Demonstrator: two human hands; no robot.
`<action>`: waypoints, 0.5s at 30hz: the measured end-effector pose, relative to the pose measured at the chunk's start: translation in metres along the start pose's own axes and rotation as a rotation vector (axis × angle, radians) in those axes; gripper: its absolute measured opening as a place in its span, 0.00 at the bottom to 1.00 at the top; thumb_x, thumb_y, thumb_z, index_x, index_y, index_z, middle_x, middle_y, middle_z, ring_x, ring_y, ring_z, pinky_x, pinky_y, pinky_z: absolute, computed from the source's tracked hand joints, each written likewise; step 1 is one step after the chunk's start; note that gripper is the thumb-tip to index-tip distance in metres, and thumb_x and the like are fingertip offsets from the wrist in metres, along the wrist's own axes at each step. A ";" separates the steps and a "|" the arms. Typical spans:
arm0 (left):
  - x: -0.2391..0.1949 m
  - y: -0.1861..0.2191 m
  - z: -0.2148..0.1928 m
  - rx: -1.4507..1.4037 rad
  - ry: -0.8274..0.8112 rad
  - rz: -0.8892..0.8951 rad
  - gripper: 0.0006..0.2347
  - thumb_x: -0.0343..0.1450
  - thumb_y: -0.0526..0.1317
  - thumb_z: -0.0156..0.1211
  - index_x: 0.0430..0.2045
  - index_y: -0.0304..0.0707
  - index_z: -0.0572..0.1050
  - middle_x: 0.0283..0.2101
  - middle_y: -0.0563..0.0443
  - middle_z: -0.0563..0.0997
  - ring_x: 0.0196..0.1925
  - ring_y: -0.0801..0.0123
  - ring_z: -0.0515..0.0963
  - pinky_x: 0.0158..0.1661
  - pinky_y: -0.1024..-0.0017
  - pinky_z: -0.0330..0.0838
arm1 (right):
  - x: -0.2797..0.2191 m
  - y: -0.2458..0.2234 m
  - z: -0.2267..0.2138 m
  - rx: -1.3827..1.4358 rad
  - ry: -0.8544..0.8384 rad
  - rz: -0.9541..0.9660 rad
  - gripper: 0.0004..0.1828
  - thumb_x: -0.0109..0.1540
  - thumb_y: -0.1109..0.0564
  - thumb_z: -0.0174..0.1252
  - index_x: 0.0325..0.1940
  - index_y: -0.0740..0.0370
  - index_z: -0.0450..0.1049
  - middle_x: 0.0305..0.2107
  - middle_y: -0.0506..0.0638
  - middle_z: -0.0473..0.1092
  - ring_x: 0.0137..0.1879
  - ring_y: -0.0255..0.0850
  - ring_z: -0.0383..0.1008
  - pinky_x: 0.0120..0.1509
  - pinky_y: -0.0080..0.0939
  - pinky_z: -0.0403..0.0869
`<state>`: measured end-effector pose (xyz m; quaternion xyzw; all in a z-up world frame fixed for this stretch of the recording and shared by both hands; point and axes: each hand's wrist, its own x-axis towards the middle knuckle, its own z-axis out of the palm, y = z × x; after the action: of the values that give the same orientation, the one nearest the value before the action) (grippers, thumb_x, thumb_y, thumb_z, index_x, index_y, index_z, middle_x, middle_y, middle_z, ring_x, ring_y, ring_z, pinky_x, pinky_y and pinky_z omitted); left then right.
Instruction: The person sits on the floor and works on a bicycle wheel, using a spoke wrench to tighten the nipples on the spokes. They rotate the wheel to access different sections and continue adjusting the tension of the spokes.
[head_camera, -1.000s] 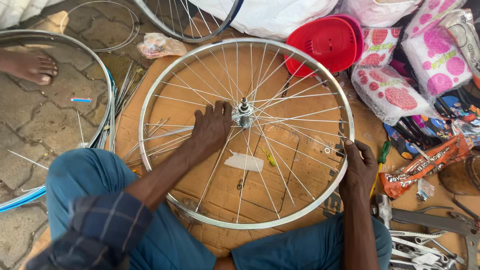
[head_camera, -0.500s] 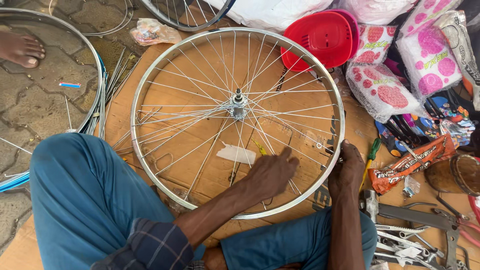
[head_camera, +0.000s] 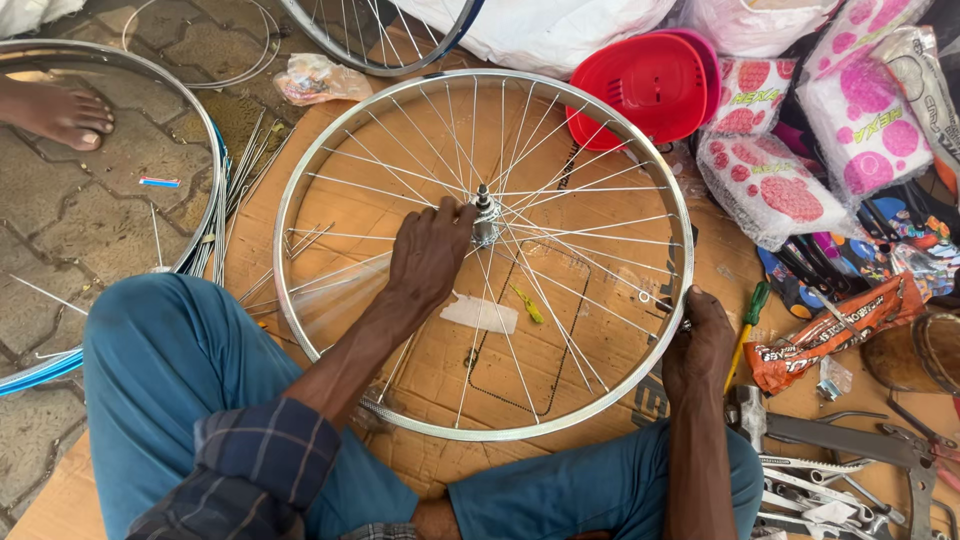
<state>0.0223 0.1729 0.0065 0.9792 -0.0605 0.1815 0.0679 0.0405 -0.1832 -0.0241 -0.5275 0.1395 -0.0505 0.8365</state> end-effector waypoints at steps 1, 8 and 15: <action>-0.004 0.000 -0.002 -0.021 0.049 0.075 0.16 0.65 0.28 0.56 0.48 0.34 0.73 0.42 0.41 0.75 0.40 0.52 0.81 0.36 0.56 0.73 | -0.001 0.001 -0.001 -0.010 -0.001 -0.003 0.09 0.70 0.55 0.54 0.43 0.64 0.72 0.36 0.50 0.71 0.40 0.38 0.71 0.50 0.40 0.74; -0.007 0.013 -0.005 -0.360 0.069 -0.226 0.05 0.71 0.29 0.59 0.38 0.31 0.78 0.40 0.37 0.74 0.29 0.42 0.80 0.31 0.48 0.72 | -0.004 -0.002 0.001 -0.030 0.006 -0.001 0.08 0.70 0.56 0.54 0.42 0.65 0.73 0.35 0.51 0.72 0.38 0.36 0.72 0.46 0.36 0.76; 0.005 0.008 -0.001 -0.398 0.155 -0.297 0.04 0.63 0.30 0.62 0.28 0.28 0.78 0.45 0.37 0.72 0.37 0.44 0.80 0.37 0.49 0.73 | -0.004 -0.001 -0.001 -0.060 0.019 -0.013 0.08 0.70 0.58 0.55 0.43 0.66 0.74 0.34 0.50 0.72 0.37 0.35 0.72 0.44 0.34 0.75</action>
<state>0.0252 0.1648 0.0095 0.9278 0.0547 0.2286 0.2896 0.0368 -0.1839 -0.0229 -0.5526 0.1457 -0.0567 0.8186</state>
